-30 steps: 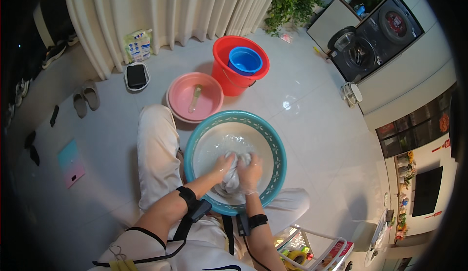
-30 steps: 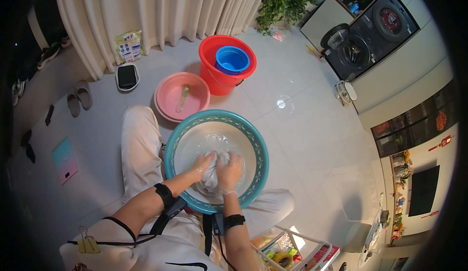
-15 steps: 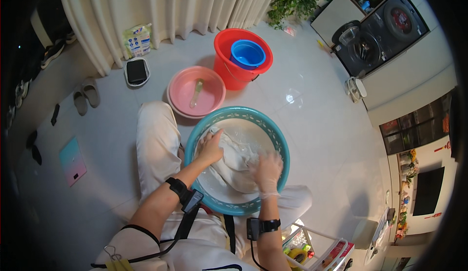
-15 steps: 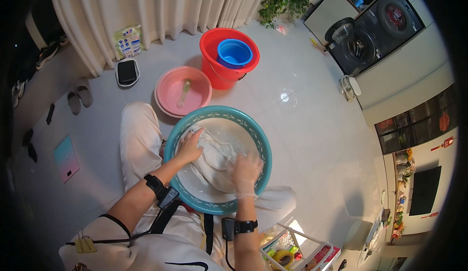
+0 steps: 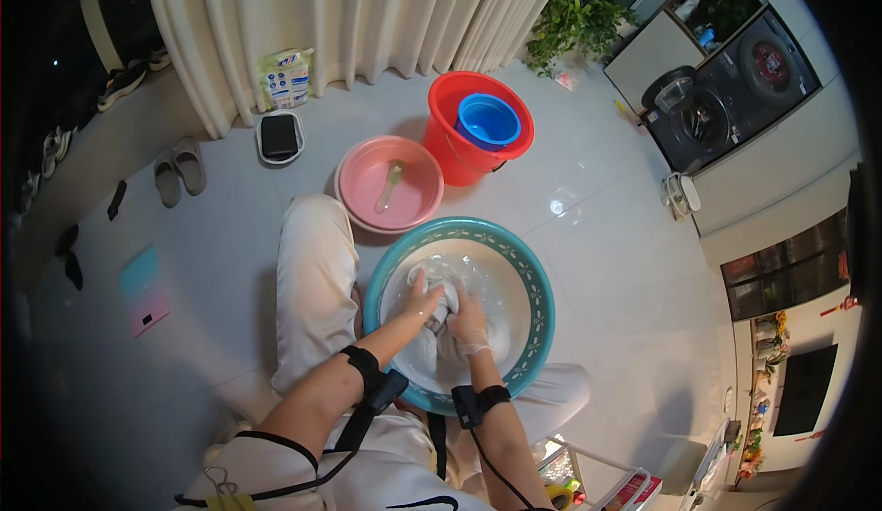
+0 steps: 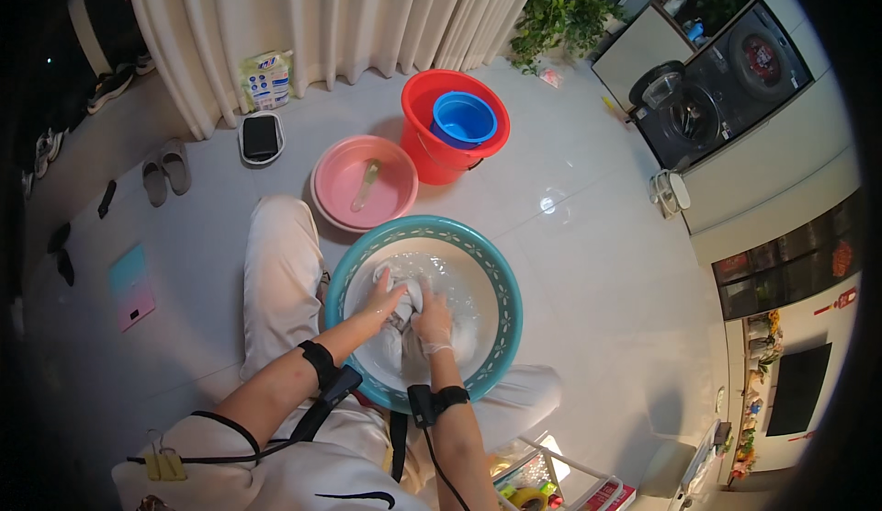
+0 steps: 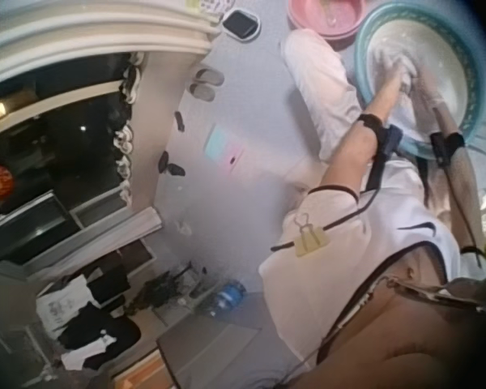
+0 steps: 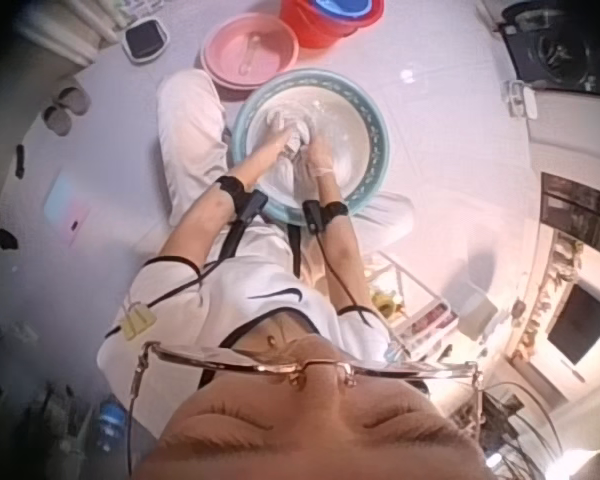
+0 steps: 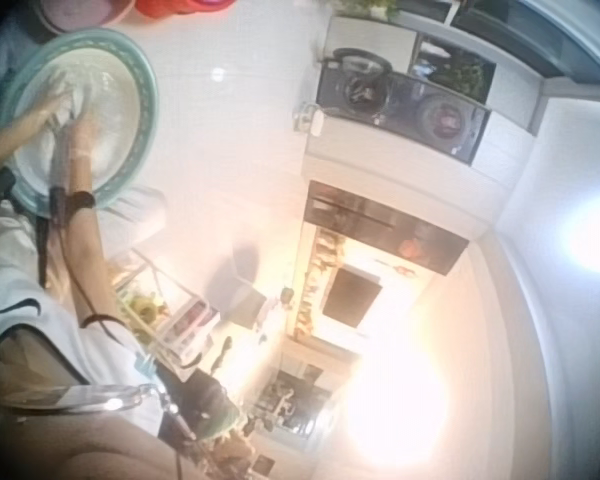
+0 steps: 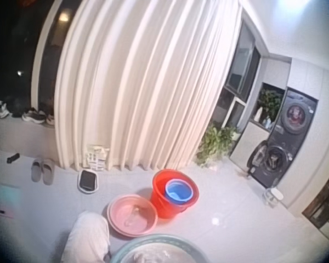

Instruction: The person is hand washing a white garment in a basin filled with soapy water.

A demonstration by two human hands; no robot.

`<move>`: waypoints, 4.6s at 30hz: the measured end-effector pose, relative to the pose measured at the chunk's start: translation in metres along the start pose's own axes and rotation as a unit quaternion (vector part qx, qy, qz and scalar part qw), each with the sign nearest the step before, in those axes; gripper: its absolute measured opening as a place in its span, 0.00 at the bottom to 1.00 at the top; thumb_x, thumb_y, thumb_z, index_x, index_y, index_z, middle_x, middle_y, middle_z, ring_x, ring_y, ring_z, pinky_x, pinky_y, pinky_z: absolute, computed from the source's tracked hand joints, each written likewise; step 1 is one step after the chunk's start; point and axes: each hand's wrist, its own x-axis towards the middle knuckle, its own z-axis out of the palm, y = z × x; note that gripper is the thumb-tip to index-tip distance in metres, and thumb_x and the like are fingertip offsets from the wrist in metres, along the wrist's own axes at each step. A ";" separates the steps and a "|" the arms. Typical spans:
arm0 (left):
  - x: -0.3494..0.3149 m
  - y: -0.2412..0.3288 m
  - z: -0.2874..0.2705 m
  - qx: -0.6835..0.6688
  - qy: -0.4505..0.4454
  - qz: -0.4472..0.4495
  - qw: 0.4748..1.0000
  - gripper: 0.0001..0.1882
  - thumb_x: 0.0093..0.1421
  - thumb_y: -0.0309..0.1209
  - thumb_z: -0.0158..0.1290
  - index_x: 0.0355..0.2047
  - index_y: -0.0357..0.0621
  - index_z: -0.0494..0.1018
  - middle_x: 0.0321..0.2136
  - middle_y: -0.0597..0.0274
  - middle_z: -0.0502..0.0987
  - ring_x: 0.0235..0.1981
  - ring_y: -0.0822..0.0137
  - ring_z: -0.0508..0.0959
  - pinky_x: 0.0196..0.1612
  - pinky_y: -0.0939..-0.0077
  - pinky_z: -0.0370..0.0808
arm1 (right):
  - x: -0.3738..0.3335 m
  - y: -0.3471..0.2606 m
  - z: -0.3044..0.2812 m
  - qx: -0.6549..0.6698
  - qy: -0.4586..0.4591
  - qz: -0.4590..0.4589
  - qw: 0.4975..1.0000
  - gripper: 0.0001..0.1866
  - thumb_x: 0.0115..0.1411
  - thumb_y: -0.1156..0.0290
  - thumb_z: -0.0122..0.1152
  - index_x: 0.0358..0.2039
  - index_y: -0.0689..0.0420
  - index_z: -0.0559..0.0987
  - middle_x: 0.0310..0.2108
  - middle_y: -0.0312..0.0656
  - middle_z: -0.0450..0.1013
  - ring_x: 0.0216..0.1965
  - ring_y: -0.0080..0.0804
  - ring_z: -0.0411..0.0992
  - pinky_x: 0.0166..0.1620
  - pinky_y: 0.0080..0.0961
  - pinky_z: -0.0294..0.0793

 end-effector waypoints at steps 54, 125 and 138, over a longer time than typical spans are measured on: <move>0.025 0.001 -0.030 0.335 -0.026 0.145 0.931 0.37 0.50 0.38 0.60 0.60 0.48 0.60 0.51 0.42 0.70 0.52 0.45 0.70 0.56 0.59 0.66 | 0.019 0.014 -0.053 -0.099 -0.134 0.169 0.972 0.51 0.45 0.35 0.61 0.65 0.45 0.58 0.67 0.52 0.47 0.62 0.60 0.55 0.59 0.48 0.61; -0.017 0.034 -0.010 0.299 -0.070 0.288 0.907 0.16 0.59 0.35 0.48 0.40 0.32 0.73 0.32 0.47 0.77 0.35 0.52 0.77 0.40 0.66 0.71 | -0.052 0.037 -0.067 0.083 0.186 0.171 0.964 0.13 0.55 0.65 0.58 0.40 0.57 0.78 0.38 0.54 0.75 0.38 0.52 0.73 0.41 0.41 0.72; 0.004 0.029 -0.034 -0.179 -0.283 -0.243 0.911 0.33 0.59 0.60 0.46 0.50 0.45 0.68 0.44 0.58 0.74 0.44 0.59 0.75 0.51 0.61 0.71 | -0.073 -0.085 -0.046 0.325 0.166 0.000 0.931 0.19 0.49 0.59 0.61 0.37 0.58 0.81 0.38 0.54 0.75 0.41 0.52 0.73 0.46 0.37 0.72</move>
